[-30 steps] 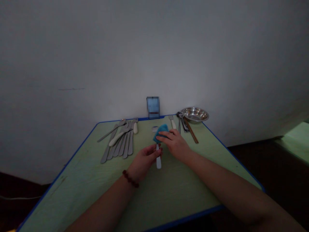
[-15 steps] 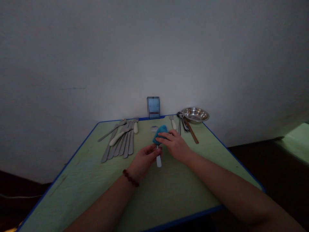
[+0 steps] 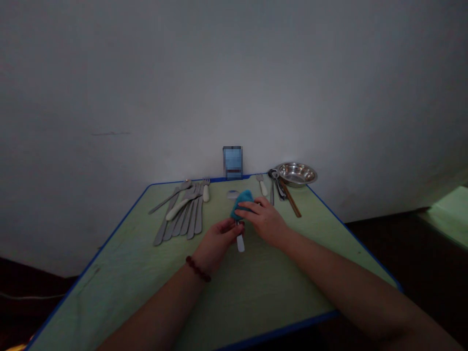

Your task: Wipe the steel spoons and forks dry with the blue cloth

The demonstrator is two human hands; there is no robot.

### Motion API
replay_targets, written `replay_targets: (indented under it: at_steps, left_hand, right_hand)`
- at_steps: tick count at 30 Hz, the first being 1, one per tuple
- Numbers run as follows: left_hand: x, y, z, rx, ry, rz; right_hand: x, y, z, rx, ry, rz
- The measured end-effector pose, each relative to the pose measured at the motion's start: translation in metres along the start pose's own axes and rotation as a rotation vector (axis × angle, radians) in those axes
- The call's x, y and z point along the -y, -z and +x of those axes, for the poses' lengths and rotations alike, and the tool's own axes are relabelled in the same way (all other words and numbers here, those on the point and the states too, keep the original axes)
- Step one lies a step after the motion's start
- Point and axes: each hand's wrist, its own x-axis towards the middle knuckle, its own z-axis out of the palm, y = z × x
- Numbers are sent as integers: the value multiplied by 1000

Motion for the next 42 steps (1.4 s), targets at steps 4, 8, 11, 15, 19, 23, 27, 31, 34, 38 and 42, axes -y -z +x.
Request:
replay_targets:
  at_steps: [4, 8, 11, 15, 19, 23, 27, 31, 34, 38, 42]
  left_hand:
    - [3, 2, 2, 17, 16, 19]
    - [7, 6, 3, 42, 26, 38]
    - [9, 7, 4, 51, 18, 72]
    - [9, 7, 4, 52, 4, 79]
    - [5, 4, 3, 36, -3, 45]
    - [2, 3, 2, 10, 6, 10]
    - [3, 6, 3, 24, 10, -4]
    - [4, 9, 5, 18, 7, 13]
    - [3, 10, 5, 29, 3, 5]
    - [1, 10, 5, 50, -4, -19]
    - [0, 12, 5, 63, 12, -57]
  right_hand:
    - [-1, 0, 0, 19, -33, -15]
    - [-3, 1, -1, 14, -58, -39]
    - [-3, 1, -1, 18, -72, -41]
    - [-2, 1, -1, 14, -70, -41]
    - [-1, 1, -1, 6, -44, -33]
    - [1, 2, 0, 22, -20, -32]
    - [3, 3, 0, 9, 0, -27]
    - [4, 4, 0, 20, 5, -28]
    - [5, 3, 0, 26, 4, -25]
    - [7, 4, 0, 13, 1, -27]
    - [8, 5, 0, 4, 10, -27]
